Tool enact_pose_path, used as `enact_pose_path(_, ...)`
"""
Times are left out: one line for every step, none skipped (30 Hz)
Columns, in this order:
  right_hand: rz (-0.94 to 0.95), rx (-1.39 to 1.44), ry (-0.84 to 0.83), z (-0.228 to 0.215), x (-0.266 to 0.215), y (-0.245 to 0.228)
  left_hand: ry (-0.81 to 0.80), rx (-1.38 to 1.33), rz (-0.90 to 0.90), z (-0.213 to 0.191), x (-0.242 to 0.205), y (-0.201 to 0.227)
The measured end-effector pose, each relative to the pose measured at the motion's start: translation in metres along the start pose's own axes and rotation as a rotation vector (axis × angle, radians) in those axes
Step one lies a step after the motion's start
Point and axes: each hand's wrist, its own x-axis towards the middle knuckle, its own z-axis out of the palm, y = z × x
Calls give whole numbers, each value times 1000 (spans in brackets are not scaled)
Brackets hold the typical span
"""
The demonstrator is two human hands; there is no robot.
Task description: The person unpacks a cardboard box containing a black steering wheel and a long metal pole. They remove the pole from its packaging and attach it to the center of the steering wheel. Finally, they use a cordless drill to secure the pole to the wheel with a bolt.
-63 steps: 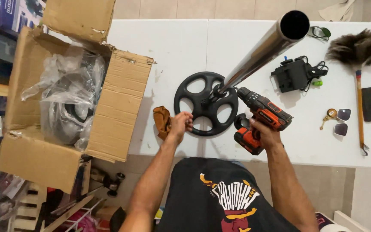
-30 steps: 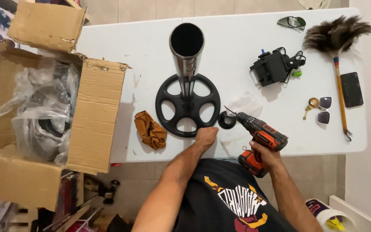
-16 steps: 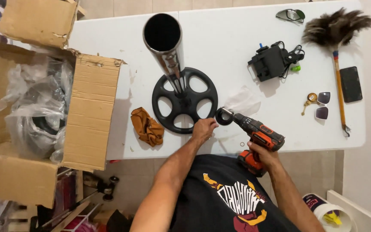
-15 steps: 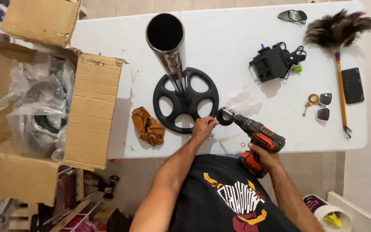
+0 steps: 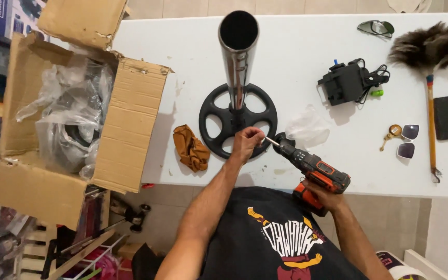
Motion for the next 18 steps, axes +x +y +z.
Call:
enact_pose_path(-41,10,3,2,1,7,-4,-13,10,1,2,-1)
enact_pose_path(-79,21,8,5,0,14,-10,-25,16,3,1,-2)
enact_pose_path(-78,20,8,5,0,7,-10,-26,15,4,2,-6)
enact_pose_path(-77,34,15,7,0,1,-1,-89,-15,5,3,-10)
enact_pose_path(-76,49,22,8,0,-6,8,-152,-46,5,4,-13)
enact_pose_path(-76,49,24,9,0,-10,6,-152,-46,6,3,-11)
enact_pose_path(-90,51,28,10,-1,-14,-9,-192,-76,6,2,-10)
enact_pose_path(-106,53,33,12,-1,-19,-23,-232,-104,6,1,-8)
enact_pose_path(-107,54,34,11,0,-19,-25,-232,-103,6,4,-10)
enact_pose_path(-102,72,22,11,-1,-19,-38,-278,-114,6,5,-12)
enact_pose_path(-98,89,10,10,-2,-19,-51,-325,-125,6,6,-15)
enact_pose_path(-97,89,14,11,-3,-16,-55,-325,-126,6,6,-14)
enact_pose_path(-105,94,24,11,-5,-13,-61,-319,-118,6,6,-13)
enact_pose_path(-112,99,33,12,-8,-10,-66,-314,-111,6,5,-12)
enact_pose_path(-111,99,36,13,-9,-10,-69,-313,-114,7,3,-11)
enact_pose_path(-106,111,40,13,-8,-9,-62,-303,-105,7,3,-10)
enact_pose_path(-102,123,45,14,-8,-8,-56,-292,-97,7,3,-8)
enact_pose_path(-102,123,45,15,-8,-13,-56,-292,-97,7,3,-7)
